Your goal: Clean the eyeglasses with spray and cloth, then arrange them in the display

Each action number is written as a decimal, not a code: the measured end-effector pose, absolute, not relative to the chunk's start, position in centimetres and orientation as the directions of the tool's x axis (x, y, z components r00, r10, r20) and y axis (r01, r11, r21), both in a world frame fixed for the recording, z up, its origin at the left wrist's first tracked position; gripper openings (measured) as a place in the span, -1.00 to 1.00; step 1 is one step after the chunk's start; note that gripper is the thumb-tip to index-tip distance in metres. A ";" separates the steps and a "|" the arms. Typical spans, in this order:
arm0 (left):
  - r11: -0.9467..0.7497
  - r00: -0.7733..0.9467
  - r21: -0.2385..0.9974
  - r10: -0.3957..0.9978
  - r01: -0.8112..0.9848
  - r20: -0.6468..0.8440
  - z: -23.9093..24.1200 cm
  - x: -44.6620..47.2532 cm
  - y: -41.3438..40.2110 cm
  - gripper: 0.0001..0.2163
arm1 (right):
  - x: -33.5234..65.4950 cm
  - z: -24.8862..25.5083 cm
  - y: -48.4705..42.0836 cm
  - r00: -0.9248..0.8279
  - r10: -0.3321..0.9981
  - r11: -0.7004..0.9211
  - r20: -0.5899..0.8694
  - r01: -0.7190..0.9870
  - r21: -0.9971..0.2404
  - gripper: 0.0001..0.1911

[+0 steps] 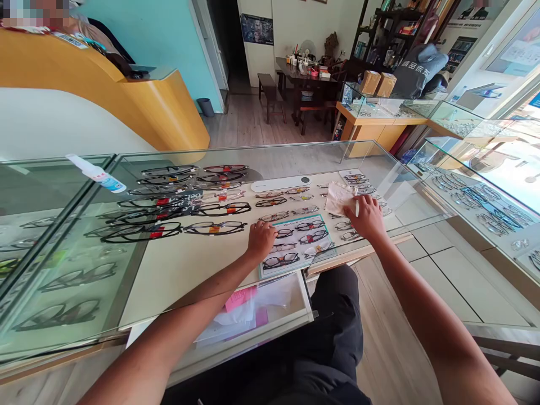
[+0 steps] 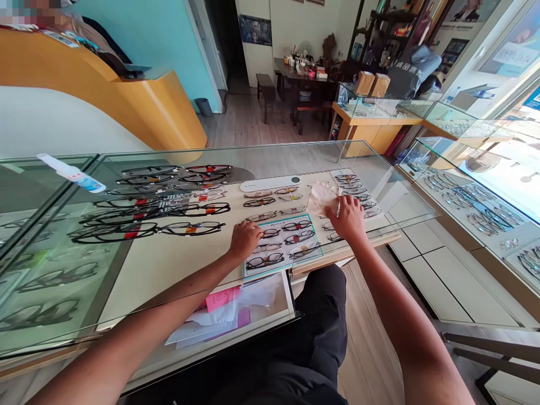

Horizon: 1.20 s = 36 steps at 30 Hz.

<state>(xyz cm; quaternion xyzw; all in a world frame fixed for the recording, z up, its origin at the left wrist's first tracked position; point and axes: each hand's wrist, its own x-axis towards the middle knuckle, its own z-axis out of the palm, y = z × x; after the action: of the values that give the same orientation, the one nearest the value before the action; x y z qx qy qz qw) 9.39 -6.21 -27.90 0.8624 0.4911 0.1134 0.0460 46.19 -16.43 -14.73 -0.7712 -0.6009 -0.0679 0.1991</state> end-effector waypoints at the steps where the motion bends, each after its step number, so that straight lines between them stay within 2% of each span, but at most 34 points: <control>1: -0.513 0.491 0.190 0.857 0.837 0.155 -27.9 9.4 -6.2 -0.75 | 46.2 -14.7 -16.4 0.267 0.899 -0.196 0.347 0.954 -0.227 -0.43; 16: -0.522 0.490 0.199 0.851 0.830 0.189 -28.2 9.6 -6.1 -0.71 | 46.0 -14.3 -16.5 0.278 0.909 -0.212 0.311 0.950 -0.231 -0.41; 20: -0.539 0.502 0.205 0.840 0.817 0.207 -27.9 9.6 -6.1 -0.77 | 46.0 -14.1 -16.5 0.283 0.910 -0.220 0.302 0.949 -0.225 -0.41; 28: -0.696 0.675 0.190 0.718 0.692 0.172 -26.5 10.1 -8.0 -0.92 | 46.0 -13.8 -16.6 0.286 0.909 -0.213 0.303 0.944 -0.251 -0.41; 36: -0.719 0.711 0.168 0.694 0.675 0.117 -27.4 8.9 -8.5 -0.92 | 46.1 -13.9 -16.5 0.283 0.907 -0.206 0.312 0.944 -0.256 -0.42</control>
<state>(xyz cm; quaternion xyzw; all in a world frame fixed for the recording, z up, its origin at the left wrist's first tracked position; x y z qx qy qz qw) 8.93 -8.47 -27.40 0.9231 0.3706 0.0860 0.0562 46.07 -16.54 -13.90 -0.7752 -0.5971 -0.0466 0.2010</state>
